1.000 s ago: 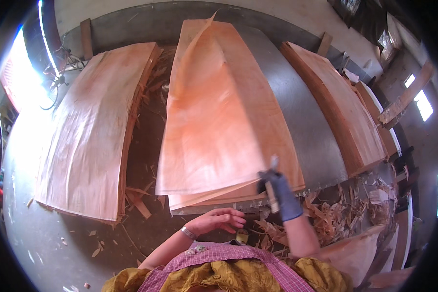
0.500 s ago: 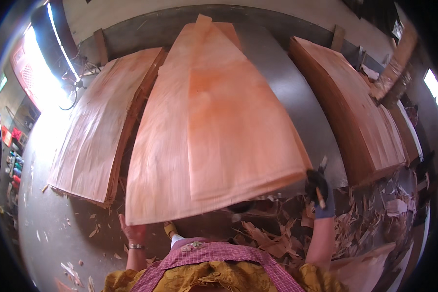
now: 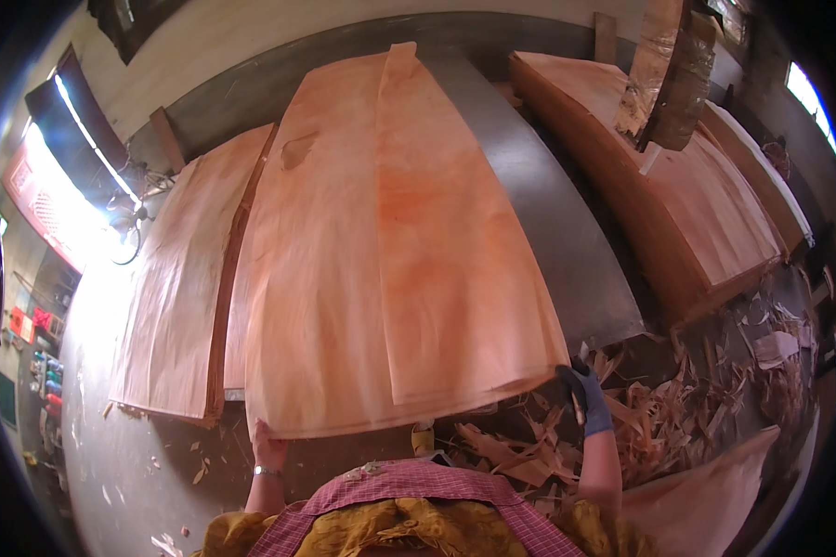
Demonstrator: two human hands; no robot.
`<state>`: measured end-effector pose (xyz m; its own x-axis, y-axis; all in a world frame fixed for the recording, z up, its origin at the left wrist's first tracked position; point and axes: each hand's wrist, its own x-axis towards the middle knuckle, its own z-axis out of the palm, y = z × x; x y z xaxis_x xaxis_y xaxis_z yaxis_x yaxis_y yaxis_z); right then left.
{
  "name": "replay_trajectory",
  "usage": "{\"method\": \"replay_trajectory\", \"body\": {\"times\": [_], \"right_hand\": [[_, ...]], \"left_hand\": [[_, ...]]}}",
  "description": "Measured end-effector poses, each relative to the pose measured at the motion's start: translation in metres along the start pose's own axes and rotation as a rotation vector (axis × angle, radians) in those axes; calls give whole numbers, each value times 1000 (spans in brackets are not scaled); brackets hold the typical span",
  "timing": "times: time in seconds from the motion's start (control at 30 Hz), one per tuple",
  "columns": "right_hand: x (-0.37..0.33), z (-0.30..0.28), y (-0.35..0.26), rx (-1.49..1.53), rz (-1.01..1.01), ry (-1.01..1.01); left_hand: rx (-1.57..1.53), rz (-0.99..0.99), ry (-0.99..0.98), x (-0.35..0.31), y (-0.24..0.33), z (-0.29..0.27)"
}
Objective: The person repairs a wood veneer sheet by applying a patch and tape over a hole, trimming the excess wood with a knife, and moving the sheet to a stack.
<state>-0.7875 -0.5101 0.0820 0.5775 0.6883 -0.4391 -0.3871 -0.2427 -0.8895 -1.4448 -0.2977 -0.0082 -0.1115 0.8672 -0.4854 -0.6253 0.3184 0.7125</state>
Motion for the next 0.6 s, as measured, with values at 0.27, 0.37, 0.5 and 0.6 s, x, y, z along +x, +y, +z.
{"method": "replay_trajectory", "body": {"times": [0.27,0.37,0.5,0.6], "right_hand": [[157,-5,-87,-411,-83,-3],[179,-19,-86,-734,-11,173],[164,-154,19,-1495,-563,628],[120,-125,96,-1517,-508,666]], "left_hand": [[134,-109,-24,137,-51,147],[50,-137,77,144,-67,153],[178,-232,73,106,-124,179],[22,-288,256,63,-128,213]]}}
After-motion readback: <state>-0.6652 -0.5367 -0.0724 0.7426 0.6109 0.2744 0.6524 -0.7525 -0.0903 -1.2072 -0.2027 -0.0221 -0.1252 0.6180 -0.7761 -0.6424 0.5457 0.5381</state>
